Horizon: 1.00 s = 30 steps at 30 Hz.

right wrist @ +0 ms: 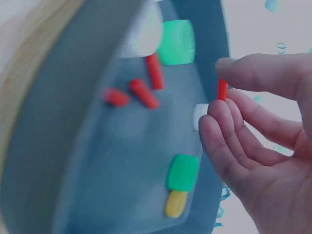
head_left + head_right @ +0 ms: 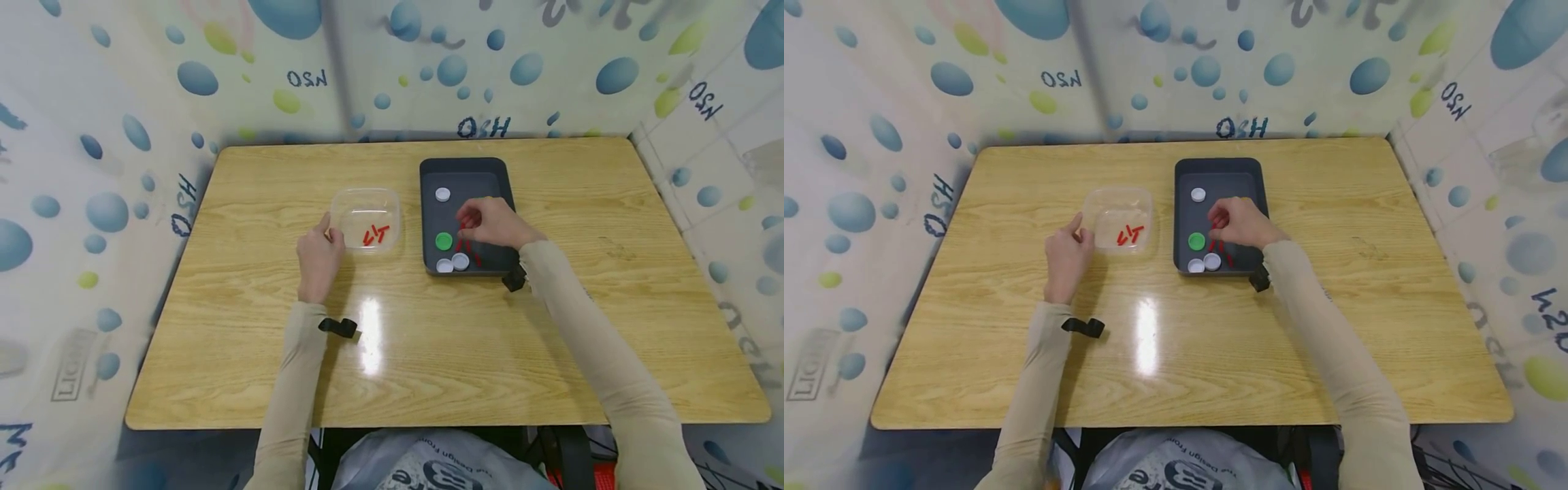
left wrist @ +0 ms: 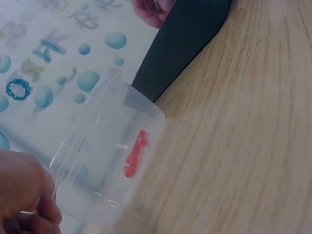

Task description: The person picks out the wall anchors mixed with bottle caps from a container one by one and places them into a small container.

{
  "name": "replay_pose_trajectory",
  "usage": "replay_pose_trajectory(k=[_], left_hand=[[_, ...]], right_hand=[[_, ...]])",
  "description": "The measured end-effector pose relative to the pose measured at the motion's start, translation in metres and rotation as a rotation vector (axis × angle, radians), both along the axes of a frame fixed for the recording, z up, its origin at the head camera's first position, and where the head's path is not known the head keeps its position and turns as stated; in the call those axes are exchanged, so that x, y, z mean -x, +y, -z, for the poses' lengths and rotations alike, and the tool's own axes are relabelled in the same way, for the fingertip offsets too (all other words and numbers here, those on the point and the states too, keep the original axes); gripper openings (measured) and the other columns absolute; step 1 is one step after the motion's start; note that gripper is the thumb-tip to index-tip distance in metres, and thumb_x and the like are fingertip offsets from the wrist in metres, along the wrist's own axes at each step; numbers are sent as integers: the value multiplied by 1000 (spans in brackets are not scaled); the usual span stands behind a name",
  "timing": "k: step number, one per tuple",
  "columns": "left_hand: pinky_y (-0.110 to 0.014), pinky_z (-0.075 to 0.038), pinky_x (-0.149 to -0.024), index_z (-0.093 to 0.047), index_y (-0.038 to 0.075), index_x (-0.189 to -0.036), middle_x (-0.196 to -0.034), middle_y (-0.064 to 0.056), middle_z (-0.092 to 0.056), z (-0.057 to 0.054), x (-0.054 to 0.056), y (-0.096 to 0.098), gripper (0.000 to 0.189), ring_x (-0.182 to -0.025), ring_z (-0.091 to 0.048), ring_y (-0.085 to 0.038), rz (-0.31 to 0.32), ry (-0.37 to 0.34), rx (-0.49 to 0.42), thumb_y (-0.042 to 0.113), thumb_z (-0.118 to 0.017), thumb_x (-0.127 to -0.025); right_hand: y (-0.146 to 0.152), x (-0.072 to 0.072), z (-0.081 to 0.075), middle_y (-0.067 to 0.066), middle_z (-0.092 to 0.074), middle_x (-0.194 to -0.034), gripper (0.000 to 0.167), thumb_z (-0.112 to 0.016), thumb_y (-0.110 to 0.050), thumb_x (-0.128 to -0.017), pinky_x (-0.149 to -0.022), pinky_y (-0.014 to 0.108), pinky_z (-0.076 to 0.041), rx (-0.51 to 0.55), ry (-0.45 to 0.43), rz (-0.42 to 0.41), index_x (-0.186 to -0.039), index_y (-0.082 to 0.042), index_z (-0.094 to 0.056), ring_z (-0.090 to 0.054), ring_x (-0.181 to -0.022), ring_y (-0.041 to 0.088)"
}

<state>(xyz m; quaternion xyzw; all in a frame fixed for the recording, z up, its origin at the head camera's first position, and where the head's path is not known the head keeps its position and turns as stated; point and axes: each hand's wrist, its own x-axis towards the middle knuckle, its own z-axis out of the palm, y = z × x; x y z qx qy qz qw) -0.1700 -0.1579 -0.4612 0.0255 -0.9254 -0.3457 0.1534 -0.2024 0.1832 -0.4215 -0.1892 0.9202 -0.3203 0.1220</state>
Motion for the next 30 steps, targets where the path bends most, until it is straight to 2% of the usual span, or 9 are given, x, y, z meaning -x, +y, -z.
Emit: replay_pose_trajectory(k=[10,18,25,30], left_hand=[[-24,-25,-39,-60,-6,-135,-50,-7,-50,-2,-3,-6,45,-41,-29,-8,-16,-3,10,5,-49,-92],[-25,-25,-41,-61,-7,-134,-51,-1,-40,-3,-4,-5,45,-43,-24,-5,-22,-11,42,6,-50,-92],[-26,-26,-45,-61,-5,-135,-60,-16,-59,-4,-2,-2,45,-49,-26,-10,-20,-24,109,7,-50,-93],[-26,-26,-46,-61,-4,-135,-65,-20,-64,-4,-1,-1,46,-49,-26,-10,-17,-43,124,7,-50,-93]], right_hand=[[-35,6,-23,15,-72,-104,32,-75,-10,-88,-88,41,-56,44,-3,-66,-116,3,-67,-68,-94,25],[-63,15,-31,14,-71,-106,29,-74,-11,-89,-89,40,-55,68,-2,-115,-115,0,-67,-68,-94,24],[-82,20,-32,15,-69,-109,31,-74,-10,-90,-92,40,-54,74,-14,-116,-117,2,-67,-66,-96,25],[-96,24,-27,17,-70,-110,31,-73,-10,-90,-92,40,-54,94,-1,-151,-117,3,-67,-66,-97,27]])
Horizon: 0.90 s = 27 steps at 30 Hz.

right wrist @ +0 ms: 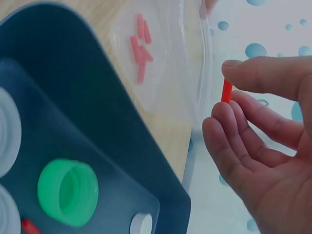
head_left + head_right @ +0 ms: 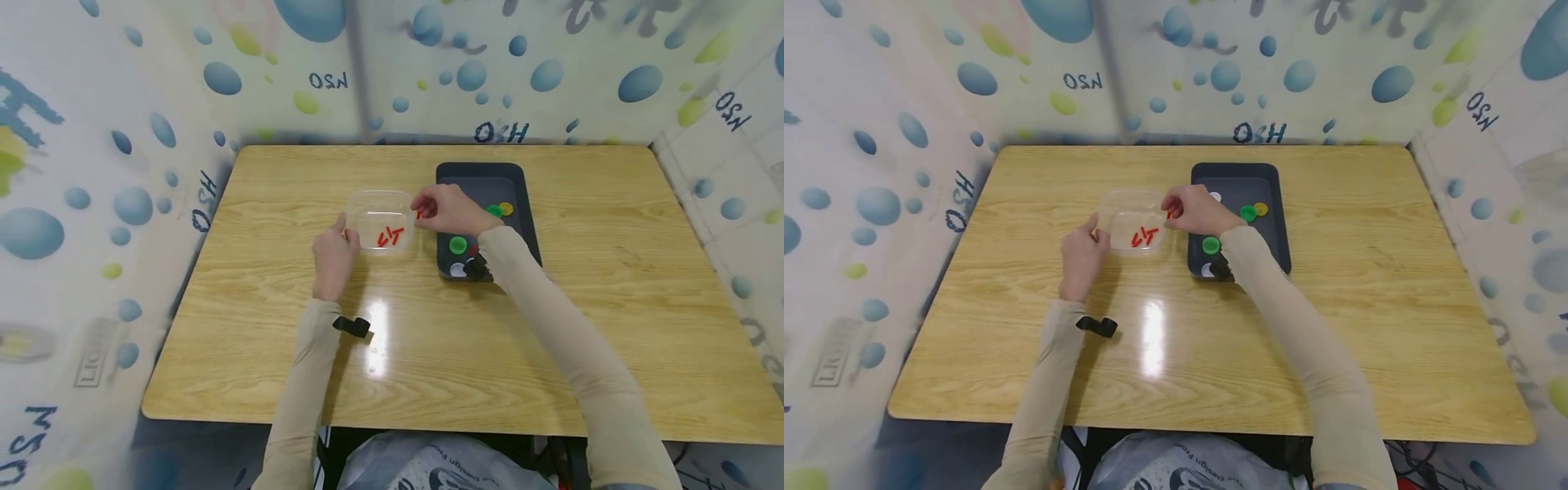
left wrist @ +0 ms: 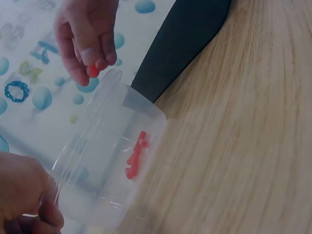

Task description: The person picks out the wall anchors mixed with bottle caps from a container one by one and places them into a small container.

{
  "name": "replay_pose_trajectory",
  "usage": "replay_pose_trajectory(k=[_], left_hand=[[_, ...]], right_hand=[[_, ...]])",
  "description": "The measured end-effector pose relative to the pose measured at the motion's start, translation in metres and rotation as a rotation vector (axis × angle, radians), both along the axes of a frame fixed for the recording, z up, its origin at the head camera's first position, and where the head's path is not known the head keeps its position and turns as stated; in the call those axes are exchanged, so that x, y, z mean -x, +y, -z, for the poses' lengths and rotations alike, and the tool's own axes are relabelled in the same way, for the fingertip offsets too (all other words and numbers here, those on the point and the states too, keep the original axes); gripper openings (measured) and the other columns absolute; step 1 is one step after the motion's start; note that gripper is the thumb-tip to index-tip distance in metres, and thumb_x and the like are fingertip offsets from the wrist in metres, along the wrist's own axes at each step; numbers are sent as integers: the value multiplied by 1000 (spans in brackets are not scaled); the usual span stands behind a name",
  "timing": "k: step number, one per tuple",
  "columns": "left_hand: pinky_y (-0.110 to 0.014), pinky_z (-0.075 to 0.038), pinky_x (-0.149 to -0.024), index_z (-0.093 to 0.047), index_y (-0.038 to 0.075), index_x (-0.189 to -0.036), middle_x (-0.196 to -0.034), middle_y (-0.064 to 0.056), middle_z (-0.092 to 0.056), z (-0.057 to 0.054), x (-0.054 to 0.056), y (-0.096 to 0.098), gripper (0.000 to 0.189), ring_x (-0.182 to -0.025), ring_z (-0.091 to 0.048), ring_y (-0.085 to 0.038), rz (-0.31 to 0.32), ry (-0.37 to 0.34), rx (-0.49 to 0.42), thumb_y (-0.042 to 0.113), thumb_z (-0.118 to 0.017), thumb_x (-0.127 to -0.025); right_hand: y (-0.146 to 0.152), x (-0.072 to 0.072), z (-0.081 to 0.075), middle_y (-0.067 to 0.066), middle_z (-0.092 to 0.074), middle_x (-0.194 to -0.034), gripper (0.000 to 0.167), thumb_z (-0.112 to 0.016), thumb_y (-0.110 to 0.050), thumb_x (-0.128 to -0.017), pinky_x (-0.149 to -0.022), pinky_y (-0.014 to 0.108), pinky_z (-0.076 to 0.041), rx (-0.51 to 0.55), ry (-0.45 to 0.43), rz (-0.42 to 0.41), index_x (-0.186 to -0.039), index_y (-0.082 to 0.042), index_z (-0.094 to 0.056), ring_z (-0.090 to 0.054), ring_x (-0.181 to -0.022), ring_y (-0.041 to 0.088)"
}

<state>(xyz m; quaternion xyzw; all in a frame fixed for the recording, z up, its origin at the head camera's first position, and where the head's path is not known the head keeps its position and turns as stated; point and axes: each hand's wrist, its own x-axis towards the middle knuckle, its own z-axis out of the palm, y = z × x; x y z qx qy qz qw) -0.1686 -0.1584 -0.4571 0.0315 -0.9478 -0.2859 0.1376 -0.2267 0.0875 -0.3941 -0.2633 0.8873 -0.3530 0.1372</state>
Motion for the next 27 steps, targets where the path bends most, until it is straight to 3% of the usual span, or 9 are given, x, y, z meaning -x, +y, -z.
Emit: replay_pose_trajectory(k=[6,12,20,27], left_hand=[[-27,-26,-46,-61,-5,-135,-66,-20,-65,0,0,-1,45,-49,-27,-11,3,9,20,7,-50,-93],[-31,-27,-48,-63,-6,-132,-58,-17,-57,-1,0,-1,46,-52,-25,-14,3,34,40,7,-50,-91],[-47,-46,-54,-65,-3,-132,-78,-29,-69,1,1,1,45,-56,-39,-24,-17,20,48,9,-51,-91],[-35,-35,-49,-62,-4,-135,-85,-31,-71,0,1,1,46,-54,-34,-19,-20,-3,22,9,-50,-93]], right_hand=[[-19,6,3,16,-71,-108,29,-71,-11,-89,-91,39,-54,2,18,-45,-115,3,-68,-67,-97,26],[-34,10,3,16,-71,-109,29,-73,-10,-88,-91,38,-54,1,-10,-60,-114,2,-68,-66,-97,25],[-44,13,6,23,-69,-113,32,-73,-9,-88,-94,39,-53,39,-34,-99,-115,7,-66,-67,-100,29],[-39,14,9,23,-68,-116,32,-74,-11,-89,-95,40,-53,27,-47,-76,-116,5,-67,-67,-102,28]])
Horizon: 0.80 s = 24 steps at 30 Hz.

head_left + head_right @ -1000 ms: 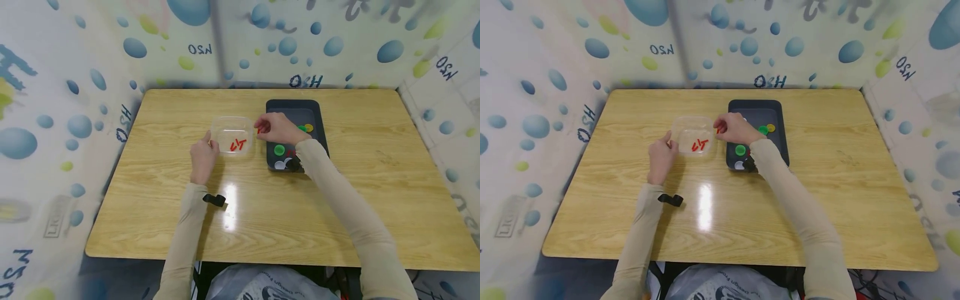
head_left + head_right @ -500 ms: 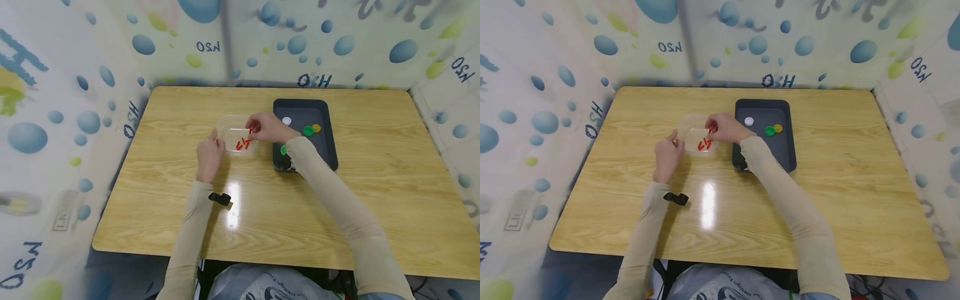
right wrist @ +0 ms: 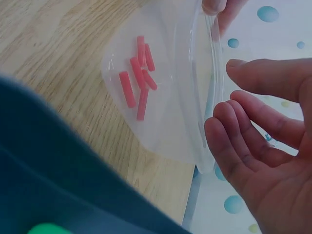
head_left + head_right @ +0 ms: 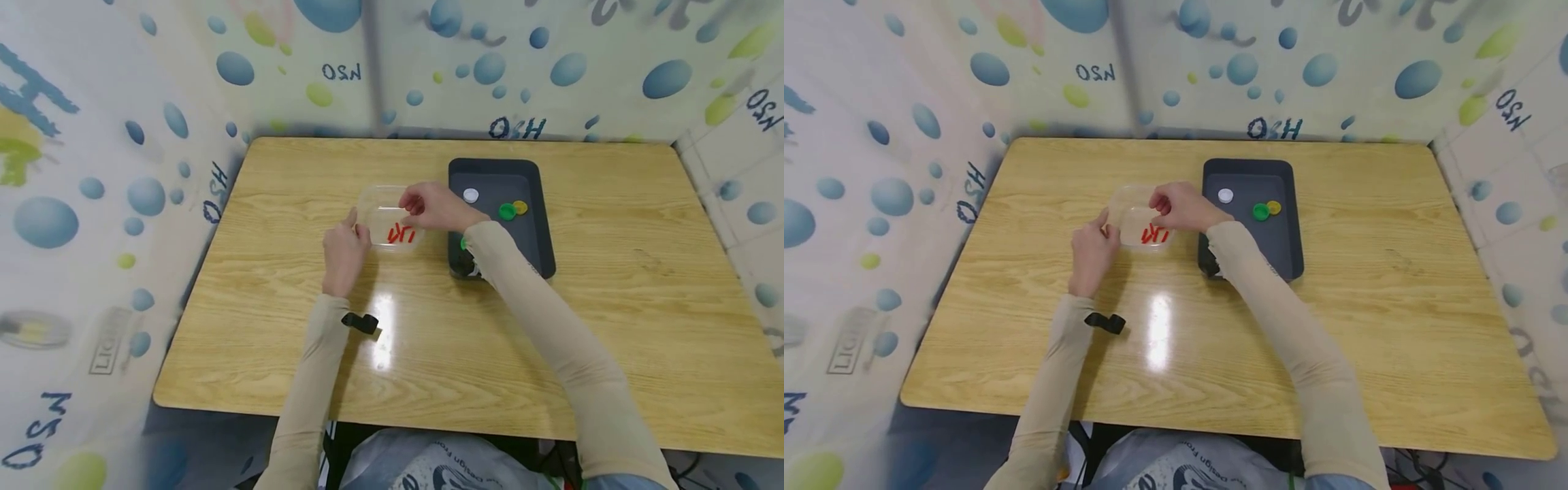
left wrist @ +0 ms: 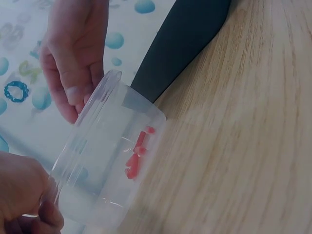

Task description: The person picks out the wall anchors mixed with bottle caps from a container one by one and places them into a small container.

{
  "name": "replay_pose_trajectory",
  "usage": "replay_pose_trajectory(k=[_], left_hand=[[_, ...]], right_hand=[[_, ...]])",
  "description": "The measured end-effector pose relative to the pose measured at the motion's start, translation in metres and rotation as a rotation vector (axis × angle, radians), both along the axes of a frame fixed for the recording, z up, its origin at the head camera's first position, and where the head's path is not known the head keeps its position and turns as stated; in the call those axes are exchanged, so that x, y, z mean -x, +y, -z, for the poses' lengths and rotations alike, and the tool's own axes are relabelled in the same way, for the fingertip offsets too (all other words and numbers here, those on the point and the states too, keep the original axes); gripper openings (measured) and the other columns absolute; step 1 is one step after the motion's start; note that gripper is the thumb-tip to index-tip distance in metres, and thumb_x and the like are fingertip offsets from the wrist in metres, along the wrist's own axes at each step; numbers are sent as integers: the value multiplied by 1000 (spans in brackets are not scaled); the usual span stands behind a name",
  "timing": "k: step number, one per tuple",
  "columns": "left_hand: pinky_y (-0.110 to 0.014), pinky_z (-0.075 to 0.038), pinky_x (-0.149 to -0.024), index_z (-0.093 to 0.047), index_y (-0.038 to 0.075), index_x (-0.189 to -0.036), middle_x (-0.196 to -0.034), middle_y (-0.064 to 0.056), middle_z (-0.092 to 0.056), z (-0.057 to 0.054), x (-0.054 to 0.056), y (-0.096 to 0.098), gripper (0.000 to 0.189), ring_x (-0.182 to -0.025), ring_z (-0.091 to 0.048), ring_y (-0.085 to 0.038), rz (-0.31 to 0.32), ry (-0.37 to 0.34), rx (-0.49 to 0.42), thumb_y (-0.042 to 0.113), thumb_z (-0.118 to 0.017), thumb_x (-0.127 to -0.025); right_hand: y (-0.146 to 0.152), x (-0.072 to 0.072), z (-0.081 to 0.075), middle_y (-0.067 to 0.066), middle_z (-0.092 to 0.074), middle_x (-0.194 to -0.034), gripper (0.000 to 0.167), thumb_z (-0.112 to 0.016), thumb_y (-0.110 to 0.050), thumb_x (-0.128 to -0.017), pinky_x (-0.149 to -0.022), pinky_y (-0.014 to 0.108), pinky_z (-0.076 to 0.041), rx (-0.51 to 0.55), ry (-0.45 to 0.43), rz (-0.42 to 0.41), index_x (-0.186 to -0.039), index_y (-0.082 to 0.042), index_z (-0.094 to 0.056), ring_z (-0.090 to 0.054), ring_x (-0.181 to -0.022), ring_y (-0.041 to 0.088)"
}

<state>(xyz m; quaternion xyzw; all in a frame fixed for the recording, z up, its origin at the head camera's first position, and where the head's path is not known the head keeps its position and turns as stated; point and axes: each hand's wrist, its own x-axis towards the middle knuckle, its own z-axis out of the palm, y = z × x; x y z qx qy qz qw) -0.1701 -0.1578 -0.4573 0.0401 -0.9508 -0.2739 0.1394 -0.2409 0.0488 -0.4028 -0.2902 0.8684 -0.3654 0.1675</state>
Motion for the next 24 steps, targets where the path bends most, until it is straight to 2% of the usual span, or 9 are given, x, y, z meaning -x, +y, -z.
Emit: replay_pose_trajectory(k=[3,10,19,24], left_hand=[[-31,-30,-48,-62,-4,-135,-88,-31,-71,-1,0,1,46,-53,-31,-16,0,4,4,8,-51,-92],[-25,-24,-42,-59,-5,-137,-64,-20,-62,-2,-1,2,47,-46,-25,-9,15,-20,-51,7,-49,-93],[-25,-25,-43,-59,-4,-137,-71,-23,-66,-2,-1,1,47,-47,-25,-8,5,-17,-74,8,-48,-93],[-25,-24,-43,-58,-4,-138,-63,-17,-60,-2,-2,1,48,-47,-24,-7,5,-30,-87,9,-49,-93]], right_hand=[[9,-2,-2,21,-69,-116,30,-74,-12,-89,-95,40,-53,-14,15,20,-116,3,-68,-67,-102,27],[33,-4,-6,17,-70,-113,28,-72,-12,-91,-95,41,-54,-31,41,51,-115,2,-68,-67,-99,26],[64,-9,-8,18,-70,-112,29,-72,-12,-91,-93,43,-55,-95,76,91,-117,2,-67,-68,-98,27],[90,-15,0,17,-70,-111,30,-74,-12,-90,-92,45,-55,-121,59,131,-117,1,-68,-69,-97,28]])
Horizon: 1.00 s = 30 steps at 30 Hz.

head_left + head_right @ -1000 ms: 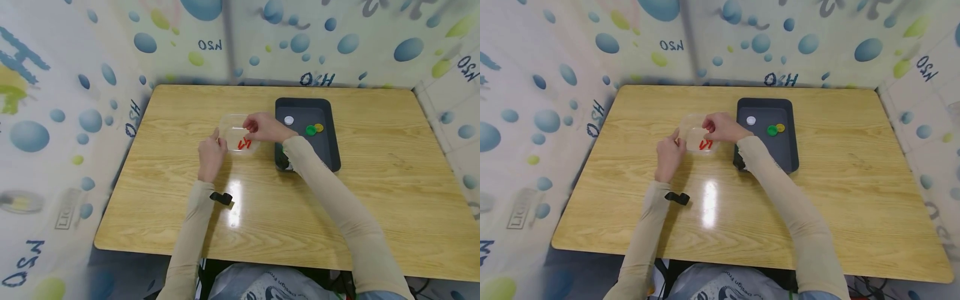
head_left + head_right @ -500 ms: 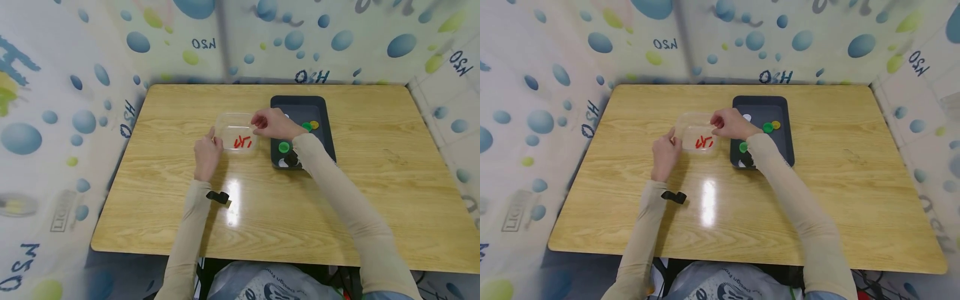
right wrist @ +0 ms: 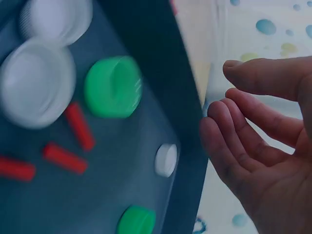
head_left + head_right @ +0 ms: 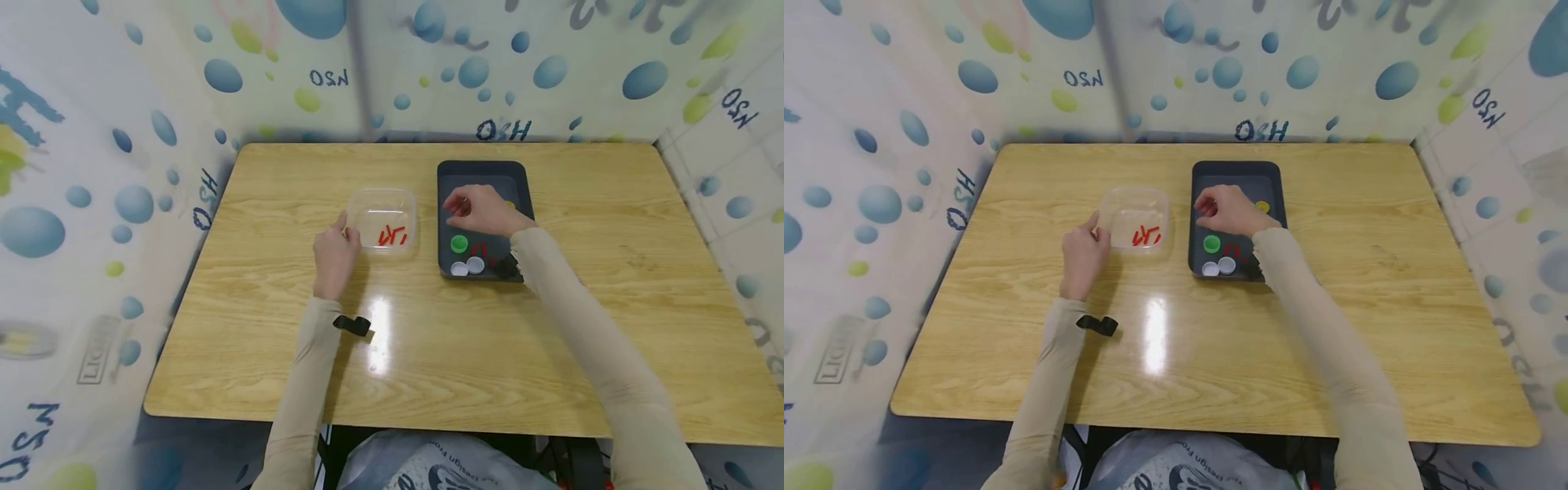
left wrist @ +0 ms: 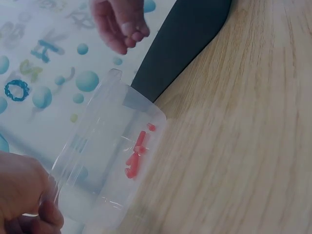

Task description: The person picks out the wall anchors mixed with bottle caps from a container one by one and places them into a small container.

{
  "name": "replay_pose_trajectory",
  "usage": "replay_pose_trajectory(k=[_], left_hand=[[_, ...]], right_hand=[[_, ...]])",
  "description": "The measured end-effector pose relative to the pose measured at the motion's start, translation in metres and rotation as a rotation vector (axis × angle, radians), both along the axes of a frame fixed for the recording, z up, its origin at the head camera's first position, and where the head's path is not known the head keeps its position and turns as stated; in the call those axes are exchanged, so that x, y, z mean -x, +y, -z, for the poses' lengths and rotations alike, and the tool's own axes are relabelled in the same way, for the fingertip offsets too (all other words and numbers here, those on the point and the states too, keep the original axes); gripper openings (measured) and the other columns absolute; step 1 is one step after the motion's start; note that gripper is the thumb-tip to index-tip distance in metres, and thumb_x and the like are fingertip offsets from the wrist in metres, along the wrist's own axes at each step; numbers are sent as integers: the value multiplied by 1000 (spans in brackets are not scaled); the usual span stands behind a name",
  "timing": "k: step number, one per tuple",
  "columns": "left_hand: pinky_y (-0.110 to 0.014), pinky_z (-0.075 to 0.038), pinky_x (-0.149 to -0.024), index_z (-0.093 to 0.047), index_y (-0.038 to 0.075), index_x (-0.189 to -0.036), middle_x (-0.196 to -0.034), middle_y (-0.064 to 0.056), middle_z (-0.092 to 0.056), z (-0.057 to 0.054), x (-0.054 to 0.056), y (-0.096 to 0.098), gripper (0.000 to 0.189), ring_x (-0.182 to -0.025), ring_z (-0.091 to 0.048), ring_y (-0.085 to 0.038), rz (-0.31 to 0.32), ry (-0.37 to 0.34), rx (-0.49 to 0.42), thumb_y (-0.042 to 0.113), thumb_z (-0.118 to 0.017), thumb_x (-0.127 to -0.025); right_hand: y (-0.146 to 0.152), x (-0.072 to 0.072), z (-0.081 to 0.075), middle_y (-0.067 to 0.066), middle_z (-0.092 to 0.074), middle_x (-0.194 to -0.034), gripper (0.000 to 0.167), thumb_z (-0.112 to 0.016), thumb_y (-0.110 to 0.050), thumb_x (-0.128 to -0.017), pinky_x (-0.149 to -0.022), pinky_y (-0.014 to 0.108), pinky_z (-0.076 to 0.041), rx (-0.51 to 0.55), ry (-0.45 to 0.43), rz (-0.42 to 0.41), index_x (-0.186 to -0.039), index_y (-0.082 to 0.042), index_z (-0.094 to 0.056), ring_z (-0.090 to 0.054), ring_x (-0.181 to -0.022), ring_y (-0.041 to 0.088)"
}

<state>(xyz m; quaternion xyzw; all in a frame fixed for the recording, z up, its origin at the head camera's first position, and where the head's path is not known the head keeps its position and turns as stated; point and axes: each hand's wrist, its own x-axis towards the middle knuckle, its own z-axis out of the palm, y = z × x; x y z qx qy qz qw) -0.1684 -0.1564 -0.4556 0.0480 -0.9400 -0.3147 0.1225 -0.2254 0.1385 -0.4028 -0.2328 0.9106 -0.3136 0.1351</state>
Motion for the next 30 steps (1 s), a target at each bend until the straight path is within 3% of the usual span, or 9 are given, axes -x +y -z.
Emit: replay_pose_trajectory(k=[5,11,23,30], left_hand=[[-26,-25,-44,-58,-4,-138,-60,-9,-51,1,-2,2,48,-47,-26,-9,5,1,-5,8,-49,-93],[-26,-26,-43,-58,-4,-139,-59,-8,-49,2,-2,2,48,-47,-28,-9,7,2,-7,7,-49,-94],[-27,-28,-43,-59,-4,-138,-58,-8,-49,2,-3,-1,47,-46,-30,-11,2,25,-15,8,-49,-94],[-27,-28,-43,-60,-4,-137,-57,-7,-48,3,-1,1,46,-45,-32,-11,23,48,-20,6,-49,-93]], right_hand=[[25,-8,11,19,-71,-110,32,-74,-10,-90,-91,46,-55,-22,-21,34,-118,3,-67,-68,-96,28],[43,-18,20,21,-71,-106,29,-72,-7,-89,-87,46,-55,-33,-49,45,-115,6,-67,-68,-94,31],[55,-29,35,22,-69,-107,32,-75,-6,-86,-89,45,-54,-54,-87,37,-115,6,-66,-67,-96,32],[57,-30,42,22,-68,-108,35,-76,-2,-84,-90,47,-53,-87,-48,19,-116,6,-66,-65,-98,33]])
